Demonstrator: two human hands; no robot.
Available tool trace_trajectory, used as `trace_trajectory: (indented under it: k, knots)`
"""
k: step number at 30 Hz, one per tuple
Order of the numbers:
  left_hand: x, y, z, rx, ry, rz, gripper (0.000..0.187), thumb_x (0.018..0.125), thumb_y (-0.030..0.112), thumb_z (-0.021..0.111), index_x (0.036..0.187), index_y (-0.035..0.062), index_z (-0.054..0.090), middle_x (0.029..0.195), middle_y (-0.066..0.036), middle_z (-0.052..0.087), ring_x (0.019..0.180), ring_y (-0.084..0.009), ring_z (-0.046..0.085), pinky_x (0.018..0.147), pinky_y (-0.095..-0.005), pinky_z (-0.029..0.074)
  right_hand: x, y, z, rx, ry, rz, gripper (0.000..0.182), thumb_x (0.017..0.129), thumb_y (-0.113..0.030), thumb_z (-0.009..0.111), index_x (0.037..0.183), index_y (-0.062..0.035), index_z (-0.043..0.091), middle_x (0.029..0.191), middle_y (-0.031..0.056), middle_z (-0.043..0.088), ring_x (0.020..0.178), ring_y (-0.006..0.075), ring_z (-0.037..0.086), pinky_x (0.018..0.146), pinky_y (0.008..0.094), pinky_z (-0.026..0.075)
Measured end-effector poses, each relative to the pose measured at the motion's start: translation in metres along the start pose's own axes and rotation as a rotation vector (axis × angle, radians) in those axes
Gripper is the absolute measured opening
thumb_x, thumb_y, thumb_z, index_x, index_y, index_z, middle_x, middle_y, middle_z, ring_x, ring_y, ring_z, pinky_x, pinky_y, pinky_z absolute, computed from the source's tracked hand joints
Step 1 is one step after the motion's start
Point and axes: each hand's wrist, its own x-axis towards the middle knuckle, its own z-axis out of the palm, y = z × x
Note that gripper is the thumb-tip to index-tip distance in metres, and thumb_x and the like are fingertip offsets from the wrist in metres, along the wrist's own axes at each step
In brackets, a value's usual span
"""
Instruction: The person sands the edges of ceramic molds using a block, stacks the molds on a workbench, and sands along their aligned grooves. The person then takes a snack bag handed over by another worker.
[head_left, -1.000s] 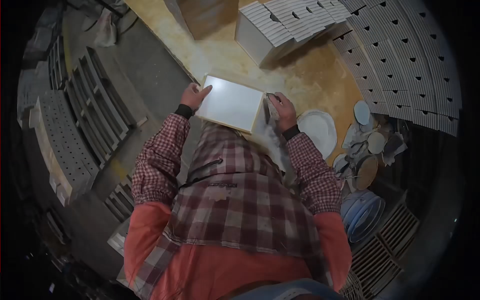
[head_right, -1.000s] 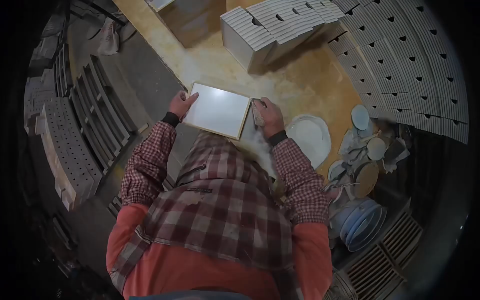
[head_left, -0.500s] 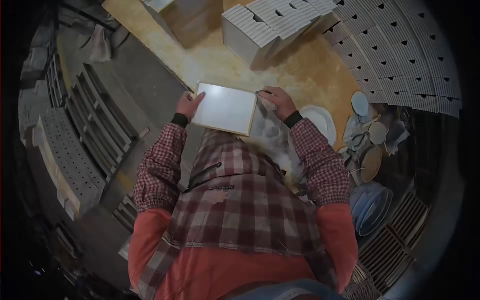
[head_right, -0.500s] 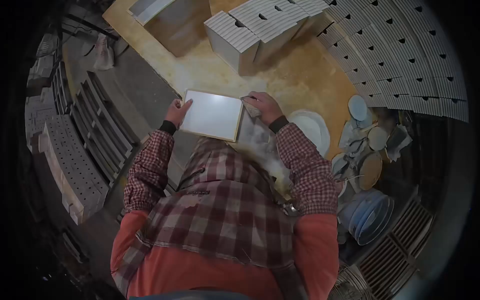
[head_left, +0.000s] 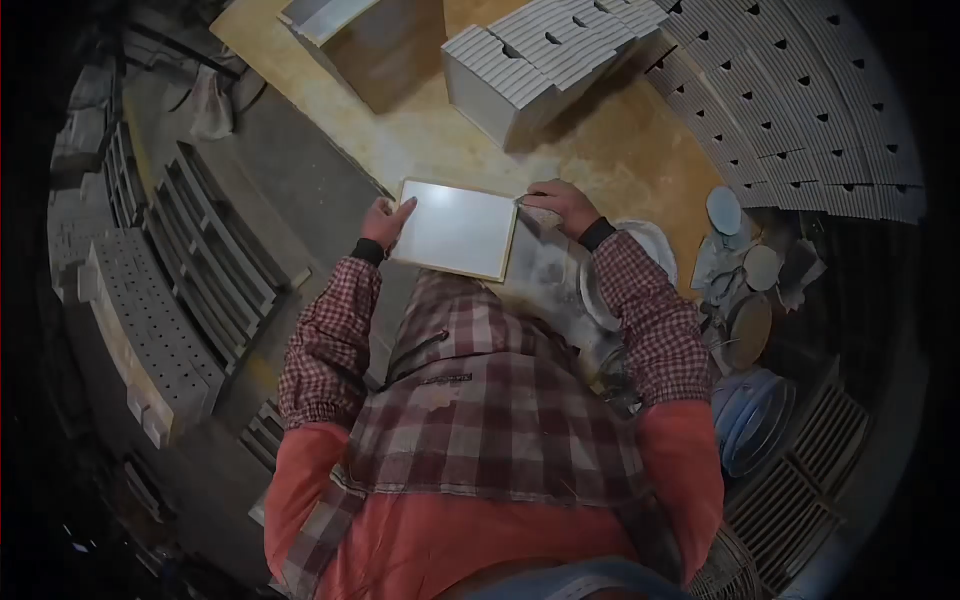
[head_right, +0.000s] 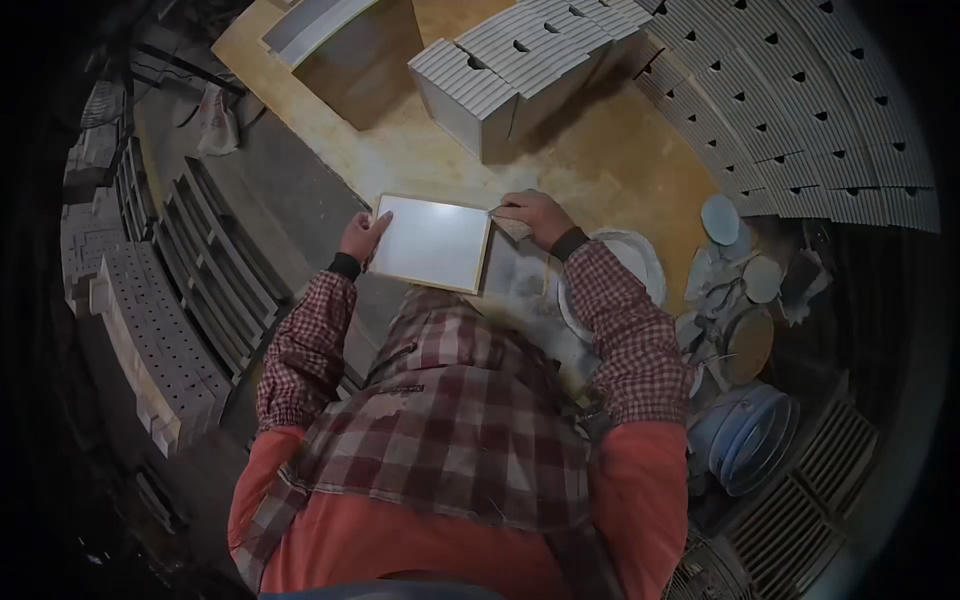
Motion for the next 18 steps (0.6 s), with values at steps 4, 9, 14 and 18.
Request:
trace_trajectory:
  k: [4,9,14,18]
  knots:
    - [0.008,-0.013,0.004,0.037,0.035,0.066,0.055,0.067,0.049,0.068,0.08,-0.0009,0.049,0.064,-0.003,0.045,0.058,-0.0111,0.041,0.053,-0.0288,0.039,-0.001,-0.004,-0.008,-0.038,-0.014,0.005,0.03,0.065,-0.009,0.057,0.095,-0.0108,0.061,0.097,0.0083,0.058,0.091,0.0286,0.053,0.079,0.0346,0.042]
    - [-0.007,0.013,-0.001,-0.026,0.003,-0.005,0.049,0.07,0.044,0.068,0.082,0.0004,0.049,0.062,-0.002,0.044,0.053,-0.01,0.04,0.048,-0.028,0.036,0.011,-0.002,0.001,0.029,0.023,0.01,0.028,0.065,-0.003,0.054,0.091,-0.01,0.061,0.094,0.0096,0.058,0.089,0.0301,0.052,0.077,0.0372,0.043]
    - [0.008,-0.008,0.003,-0.157,0.015,0.221,0.041,0.07,0.037,0.07,0.075,0.0027,0.048,0.063,-0.001,0.046,0.058,-0.0105,0.041,0.054,-0.028,0.037,-0.024,0.009,-0.014,0.23,-0.162,0.163,0.026,0.067,0.002,0.053,0.086,-0.0093,0.065,0.084,0.0103,0.062,0.078,0.0271,0.059,0.071,0.0327,0.046]
    - [-0.009,0.078,-0.033,0.137,0.024,0.466,0.041,0.065,0.029,0.074,0.088,0.005,0.05,0.062,-0.004,0.049,0.057,-0.0113,0.047,0.053,-0.0275,0.041,-0.066,0.01,-0.004,0.295,0.084,0.283,0.027,0.067,0.002,0.058,0.093,-0.0046,0.062,0.087,0.012,0.062,0.081,0.0217,0.059,0.071,0.0293,0.046]
